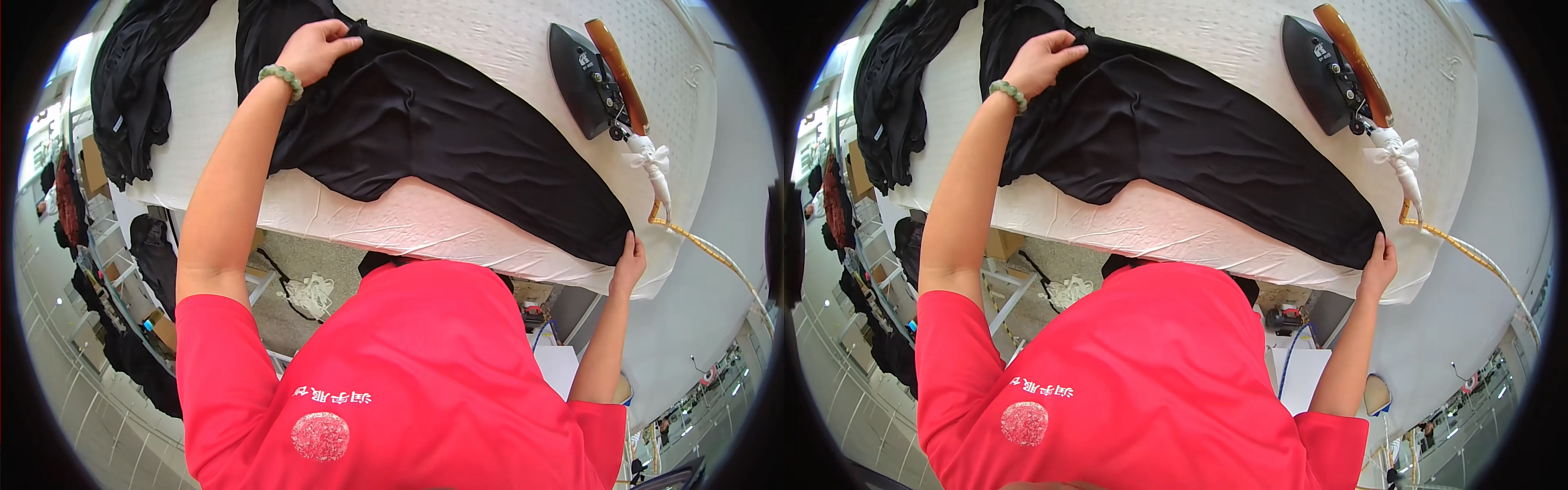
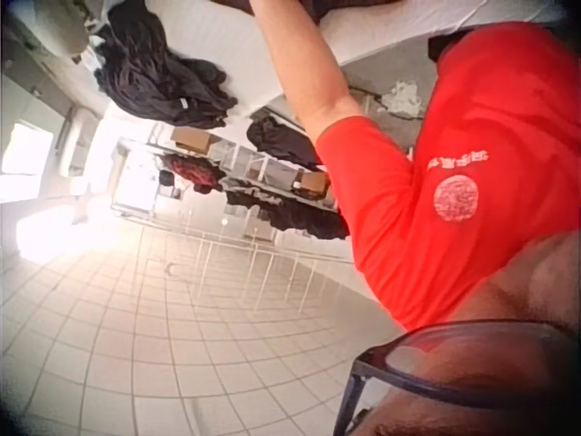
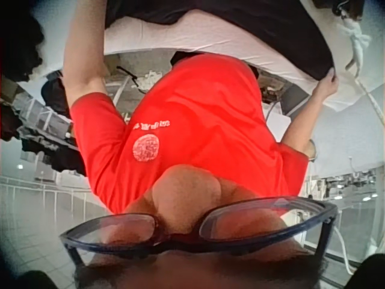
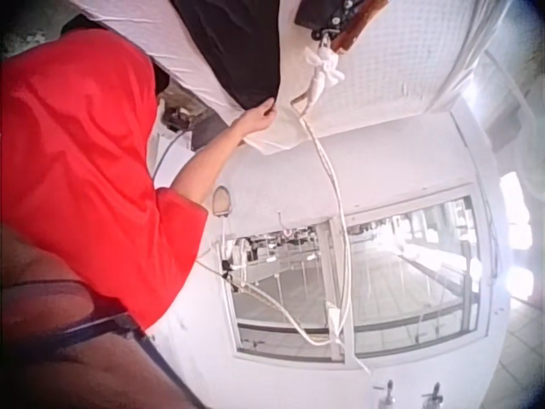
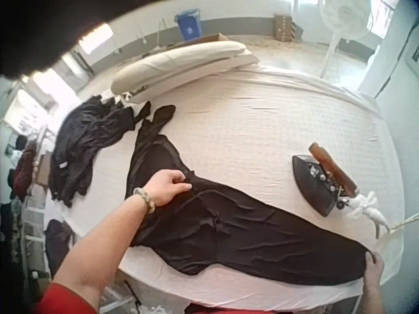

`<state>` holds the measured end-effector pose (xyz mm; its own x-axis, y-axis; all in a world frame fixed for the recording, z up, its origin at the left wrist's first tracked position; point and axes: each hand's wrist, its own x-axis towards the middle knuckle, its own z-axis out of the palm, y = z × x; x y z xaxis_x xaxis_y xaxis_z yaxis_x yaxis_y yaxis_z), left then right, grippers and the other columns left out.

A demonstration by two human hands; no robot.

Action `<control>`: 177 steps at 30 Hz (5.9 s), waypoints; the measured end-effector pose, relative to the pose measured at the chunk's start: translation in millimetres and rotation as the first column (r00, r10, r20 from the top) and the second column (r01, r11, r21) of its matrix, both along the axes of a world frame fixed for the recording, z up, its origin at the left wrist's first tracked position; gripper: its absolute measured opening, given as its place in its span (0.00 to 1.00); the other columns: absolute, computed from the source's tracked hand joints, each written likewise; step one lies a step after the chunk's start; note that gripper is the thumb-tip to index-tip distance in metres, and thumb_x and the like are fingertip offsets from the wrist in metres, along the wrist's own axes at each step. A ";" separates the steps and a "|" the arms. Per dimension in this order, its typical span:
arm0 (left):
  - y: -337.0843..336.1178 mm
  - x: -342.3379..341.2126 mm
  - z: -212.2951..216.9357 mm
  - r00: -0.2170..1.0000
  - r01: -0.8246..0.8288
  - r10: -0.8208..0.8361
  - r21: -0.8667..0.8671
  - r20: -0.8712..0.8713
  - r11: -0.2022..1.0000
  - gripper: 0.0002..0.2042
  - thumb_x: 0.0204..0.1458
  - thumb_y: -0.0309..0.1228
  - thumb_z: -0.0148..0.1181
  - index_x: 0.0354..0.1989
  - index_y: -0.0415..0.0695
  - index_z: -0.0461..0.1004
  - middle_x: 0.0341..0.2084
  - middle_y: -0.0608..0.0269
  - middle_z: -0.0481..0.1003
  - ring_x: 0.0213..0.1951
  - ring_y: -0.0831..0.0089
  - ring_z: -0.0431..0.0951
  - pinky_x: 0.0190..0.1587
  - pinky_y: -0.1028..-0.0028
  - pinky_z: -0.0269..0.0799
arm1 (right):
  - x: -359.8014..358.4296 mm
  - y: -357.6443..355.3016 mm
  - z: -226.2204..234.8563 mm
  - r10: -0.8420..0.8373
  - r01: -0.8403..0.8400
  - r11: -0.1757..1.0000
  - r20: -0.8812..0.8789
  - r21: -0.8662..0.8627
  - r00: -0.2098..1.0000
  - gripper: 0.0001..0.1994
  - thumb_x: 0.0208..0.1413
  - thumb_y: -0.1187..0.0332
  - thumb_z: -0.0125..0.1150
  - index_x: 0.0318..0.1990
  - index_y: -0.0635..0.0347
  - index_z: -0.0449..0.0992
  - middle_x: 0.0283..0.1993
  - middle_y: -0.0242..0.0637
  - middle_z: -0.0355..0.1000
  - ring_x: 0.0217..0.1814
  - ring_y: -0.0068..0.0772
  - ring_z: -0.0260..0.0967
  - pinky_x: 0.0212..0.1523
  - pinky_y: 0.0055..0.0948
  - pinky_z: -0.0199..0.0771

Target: Ironing black garments on an industrial ironing table.

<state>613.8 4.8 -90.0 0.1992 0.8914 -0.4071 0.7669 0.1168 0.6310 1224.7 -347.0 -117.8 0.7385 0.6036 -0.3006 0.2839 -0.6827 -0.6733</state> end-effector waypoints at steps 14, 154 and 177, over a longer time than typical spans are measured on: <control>29.9 23.6 14.8 0.992 -0.108 0.121 0.212 -0.047 0.971 0.17 0.54 0.42 0.69 0.39 0.37 0.82 0.35 0.46 0.82 0.41 0.54 0.83 0.48 0.63 0.76 | 27.4 4.5 14.1 0.217 -0.194 0.974 0.219 -0.120 0.951 0.16 0.68 0.60 0.64 0.40 0.68 0.82 0.29 0.31 0.77 0.32 0.18 0.67 0.37 0.24 0.68; -160.2 26.2 136.7 0.869 -0.416 0.211 0.430 0.448 0.801 0.06 0.65 0.29 0.62 0.43 0.38 0.77 0.27 0.65 0.81 0.25 0.80 0.80 0.28 0.78 0.77 | -199.5 162.3 81.7 0.853 -0.904 0.361 0.311 0.229 0.419 0.25 0.55 0.58 0.70 0.57 0.61 0.76 0.53 0.46 0.76 0.54 0.46 0.75 0.55 0.43 0.75; -115.6 -119.0 172.6 0.792 -0.520 0.355 0.243 0.497 0.819 0.09 0.66 0.39 0.63 0.40 0.48 0.76 0.26 0.78 0.73 0.25 0.90 0.69 0.24 0.84 0.62 | -212.4 178.2 93.8 0.551 -0.559 0.791 0.107 0.250 0.828 0.09 0.56 0.73 0.58 0.42 0.61 0.80 0.33 0.43 0.81 0.35 0.42 0.81 0.40 0.39 0.80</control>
<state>494.8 -110.9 82.5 -0.1749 0.9843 -0.0235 0.3442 0.0835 0.9352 1012.3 -168.8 -23.9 0.2580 0.9643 -0.0597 0.5808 -0.2042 -0.7880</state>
